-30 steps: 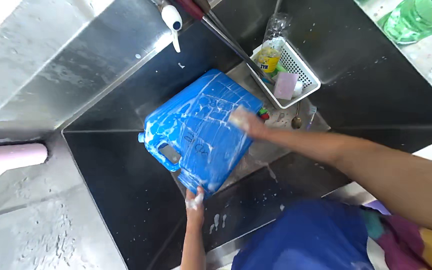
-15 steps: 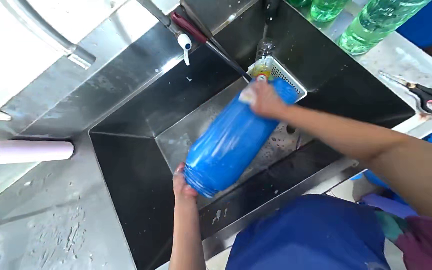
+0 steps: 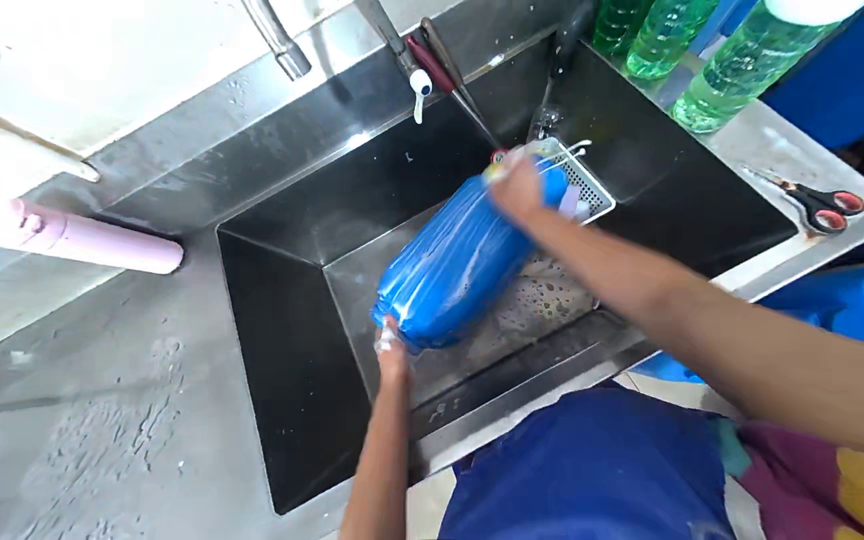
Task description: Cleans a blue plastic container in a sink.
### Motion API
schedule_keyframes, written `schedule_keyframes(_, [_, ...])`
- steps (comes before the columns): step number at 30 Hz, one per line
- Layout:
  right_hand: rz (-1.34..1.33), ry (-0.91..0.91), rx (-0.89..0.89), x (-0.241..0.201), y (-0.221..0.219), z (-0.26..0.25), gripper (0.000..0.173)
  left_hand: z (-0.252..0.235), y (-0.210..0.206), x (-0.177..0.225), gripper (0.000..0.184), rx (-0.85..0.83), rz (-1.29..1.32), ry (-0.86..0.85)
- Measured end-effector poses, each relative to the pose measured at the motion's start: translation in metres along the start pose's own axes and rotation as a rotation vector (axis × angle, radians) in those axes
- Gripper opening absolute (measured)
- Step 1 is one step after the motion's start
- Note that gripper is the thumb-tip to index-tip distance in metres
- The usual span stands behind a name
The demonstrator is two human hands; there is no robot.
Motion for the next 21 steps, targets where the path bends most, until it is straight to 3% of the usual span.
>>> schedule_keyframes(2, [-0.094, 0.312, -0.037, -0.081, -0.045, 0.081, 0.062, -0.022, 0.031, 0.004, 0.049, 0.002, -0.075, -0.055])
schedule_keyframes(4, [-0.171, 0.508, -0.243, -0.124, -0.071, 0.131, 0.064, -0.036, 0.07, 0.002, 0.049, 0.005, -0.144, -0.06])
schedule_keyframes(5, [-0.186, 0.533, -0.261, -0.117, -0.07, 0.132, 0.062, -0.04, 0.09, 0.0, 0.049, 0.018, -0.178, -0.057])
schedule_keyframes(7, [-0.101, 0.487, -0.148, -0.046, -0.058, 0.105, 0.059, -0.042, 0.115, -0.005, 0.049, 0.034, -0.213, -0.05])
schedule_keyframes(9, [0.041, 0.288, -0.377, 0.019, -0.031, 0.092, 0.064, -0.033, 0.121, -0.008, 0.049, -0.022, -0.223, -0.043])
schedule_keyframes(10, [0.071, 0.234, -0.498, 0.031, -0.019, 0.097, 0.065, -0.029, 0.121, -0.008, 0.049, -0.056, -0.219, -0.049])
schedule_keyframes(12, [0.054, 0.243, -0.565, 0.036, -0.003, 0.117, 0.068, -0.025, 0.123, -0.013, 0.048, -0.086, -0.195, -0.038])
schedule_keyframes(18, [-0.144, 0.208, -0.479, 0.061, 0.018, 0.128, 0.034, -0.024, 0.125, -0.018, 0.042, -0.157, -0.079, -0.067])
schedule_keyframes(21, [-0.192, 0.096, -0.435, 0.11, 0.026, 0.117, 0.027, -0.024, 0.128, -0.024, 0.04, -0.123, 0.01, -0.089])
Point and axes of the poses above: each hand's wrist, its own z-axis away from the middle knuckle, its own y-axis out of the back of the hand, x = y × z, the point moved 7 cm from there along -z, towards the middle knuckle, and after that the axes turned 7 degrees about x, right-handed, at the moved point
